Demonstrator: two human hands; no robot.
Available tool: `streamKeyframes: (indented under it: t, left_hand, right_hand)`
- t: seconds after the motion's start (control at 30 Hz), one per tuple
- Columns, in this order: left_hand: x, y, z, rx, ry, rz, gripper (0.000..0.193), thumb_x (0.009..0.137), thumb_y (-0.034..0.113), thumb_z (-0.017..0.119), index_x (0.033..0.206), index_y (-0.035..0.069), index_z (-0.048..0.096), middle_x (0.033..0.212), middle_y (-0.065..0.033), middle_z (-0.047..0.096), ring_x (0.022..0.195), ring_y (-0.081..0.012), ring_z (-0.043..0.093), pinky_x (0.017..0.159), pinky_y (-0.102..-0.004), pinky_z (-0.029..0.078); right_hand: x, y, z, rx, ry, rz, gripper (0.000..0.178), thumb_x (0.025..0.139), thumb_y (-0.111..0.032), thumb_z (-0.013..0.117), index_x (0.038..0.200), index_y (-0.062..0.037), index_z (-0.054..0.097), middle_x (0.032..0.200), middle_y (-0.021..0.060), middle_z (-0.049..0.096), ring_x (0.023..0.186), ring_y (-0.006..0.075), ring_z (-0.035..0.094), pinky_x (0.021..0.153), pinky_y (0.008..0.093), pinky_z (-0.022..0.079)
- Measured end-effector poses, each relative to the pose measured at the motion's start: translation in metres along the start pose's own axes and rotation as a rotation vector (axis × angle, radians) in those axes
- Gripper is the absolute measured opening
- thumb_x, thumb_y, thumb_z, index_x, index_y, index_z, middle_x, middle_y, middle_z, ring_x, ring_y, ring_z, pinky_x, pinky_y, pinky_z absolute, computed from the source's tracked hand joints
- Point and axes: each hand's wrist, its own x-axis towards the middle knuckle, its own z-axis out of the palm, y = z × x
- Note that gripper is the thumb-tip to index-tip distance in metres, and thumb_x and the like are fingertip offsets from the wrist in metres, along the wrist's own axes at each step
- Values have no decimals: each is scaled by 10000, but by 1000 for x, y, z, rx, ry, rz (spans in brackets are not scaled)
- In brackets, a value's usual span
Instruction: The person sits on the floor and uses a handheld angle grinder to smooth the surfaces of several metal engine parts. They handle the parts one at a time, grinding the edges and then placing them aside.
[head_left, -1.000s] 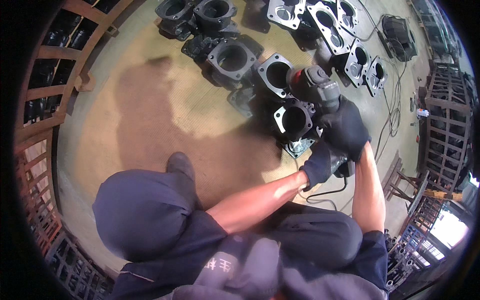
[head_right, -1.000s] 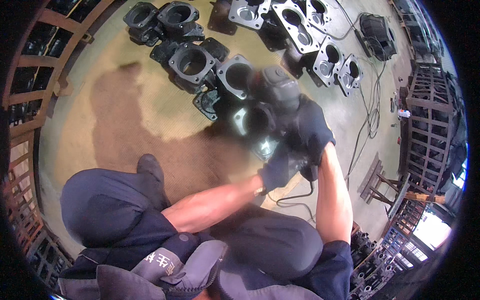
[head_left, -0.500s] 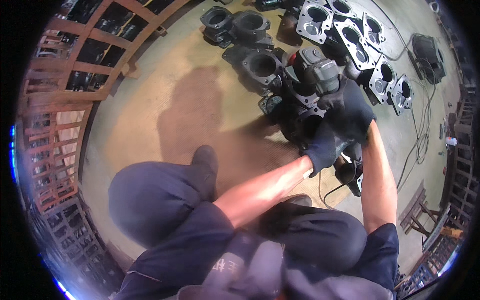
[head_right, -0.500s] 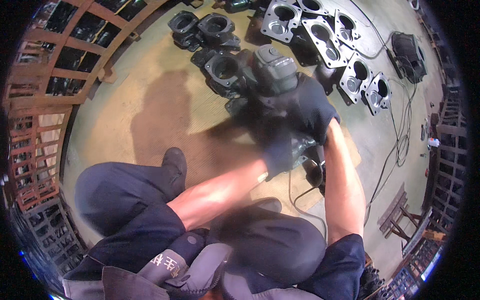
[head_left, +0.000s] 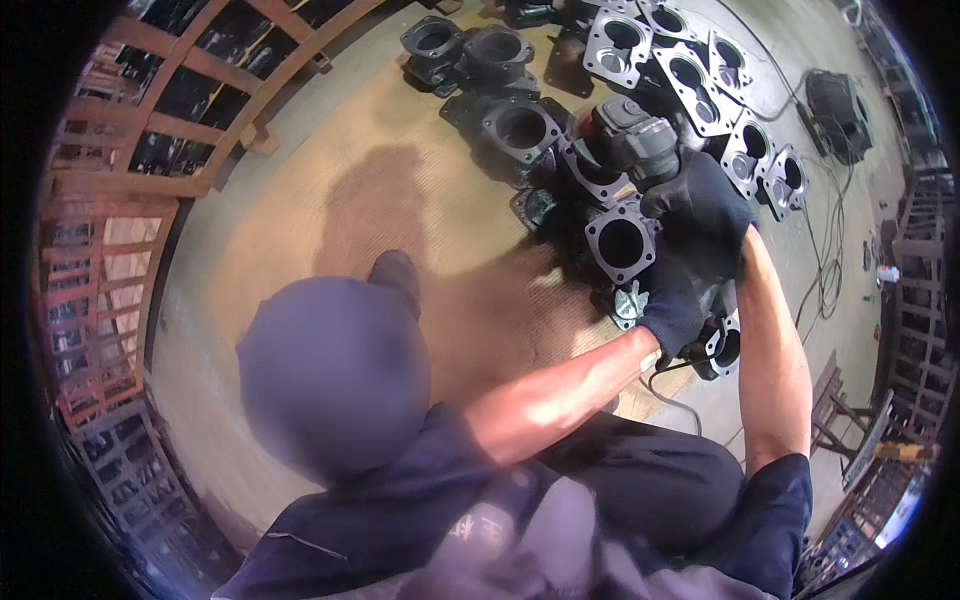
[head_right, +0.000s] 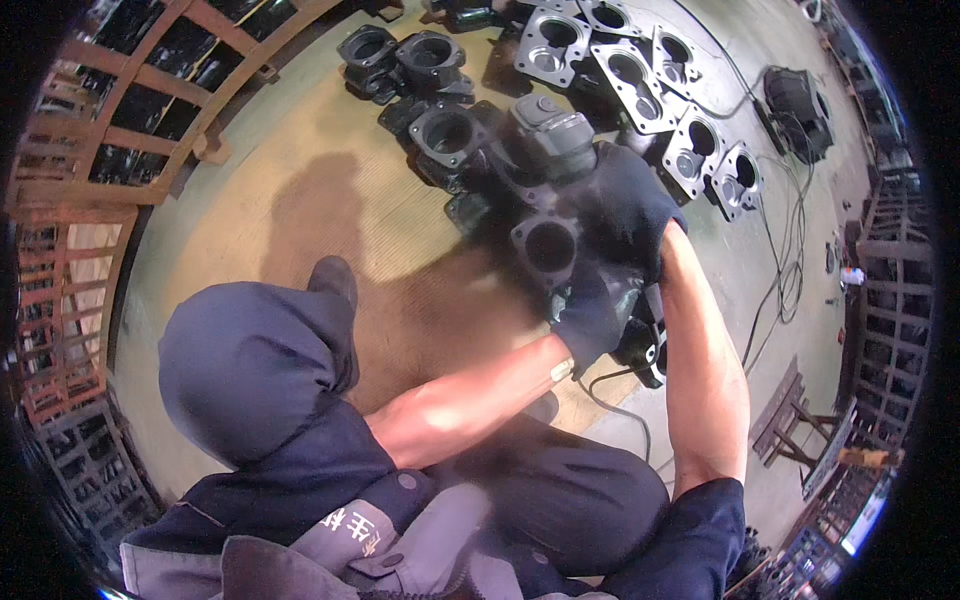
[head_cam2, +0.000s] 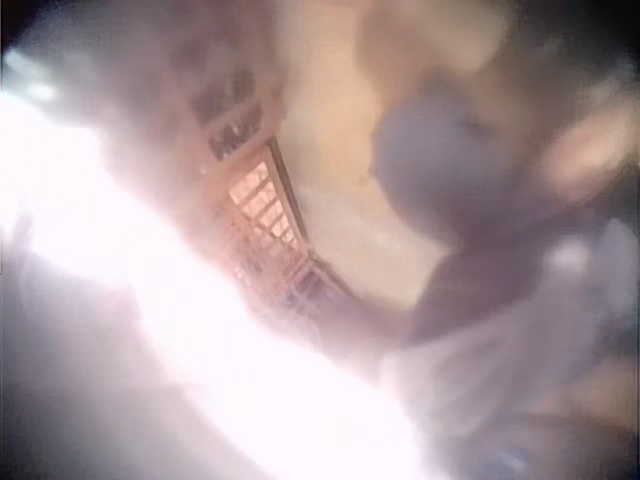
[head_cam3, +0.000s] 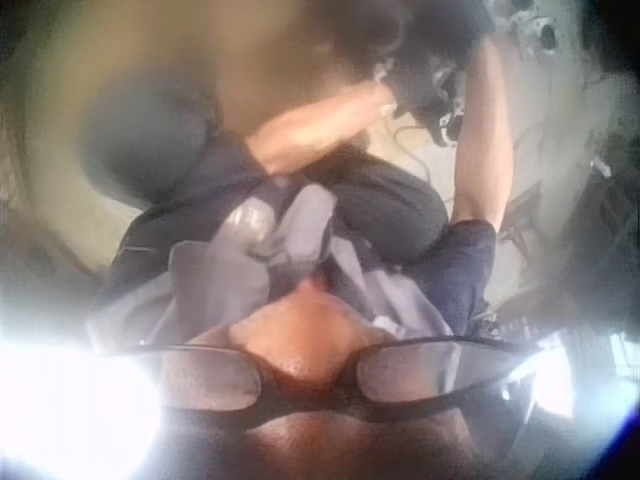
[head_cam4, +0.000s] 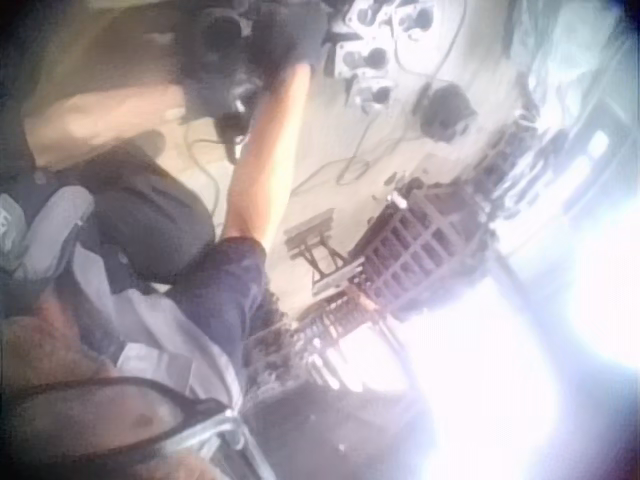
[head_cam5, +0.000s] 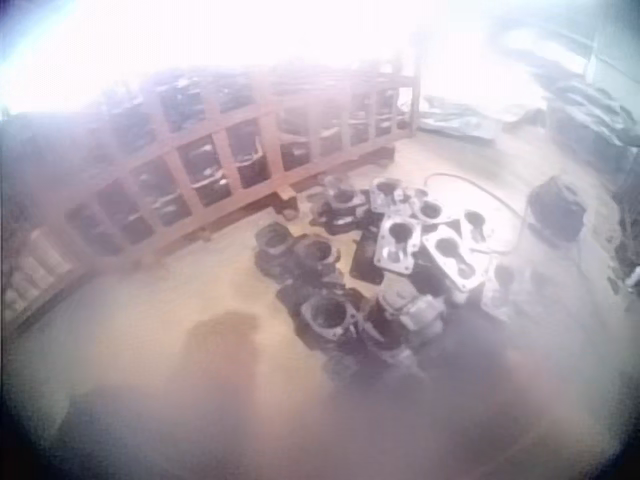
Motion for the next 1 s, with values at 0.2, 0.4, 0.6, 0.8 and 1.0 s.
streamKeyframes:
  t: [0.2,0.4,0.6,0.8,1.0]
  left_hand:
    - [-5,11,-27,-357,-7,-10,422,1121,227,439,1493,29,430,1409,-77,530,1309,-162,492,1123,-325,417]
    - [-16,90,-34,211,-50,-29,429,1086,136,522,1487,16,431,1412,-74,530,1321,-164,483,1144,-332,396]
    - [-4,88,-57,-16,16,-150,433,1083,139,528,1487,20,425,1411,-79,526,1299,-163,491,1115,-339,425]
    - [8,47,-62,-418,87,-81,487,1083,203,533,1515,51,365,1374,-78,527,1257,-156,510,1050,-355,479]
    - [18,35,-88,-597,179,-252,483,1054,215,565,1476,36,410,1338,-96,555,1246,-188,529,1083,-339,441]
  right_hand:
    - [24,-21,33,-163,-75,157,510,594,-152,798,1060,24,689,886,83,718,789,174,634,770,349,543]
    - [32,-21,39,-271,-57,187,554,629,-118,757,1156,29,668,954,107,732,847,188,647,829,340,542]
    - [56,-41,59,-265,-143,299,556,662,-93,738,1192,41,637,988,130,726,880,198,655,862,346,535]
    - [64,-43,64,-183,17,310,496,691,-92,754,1155,49,653,983,119,739,881,184,669,854,349,539]
    - [87,-55,85,-201,-127,172,519,731,-250,760,1146,52,679,1037,304,724,1052,431,708,931,432,541]
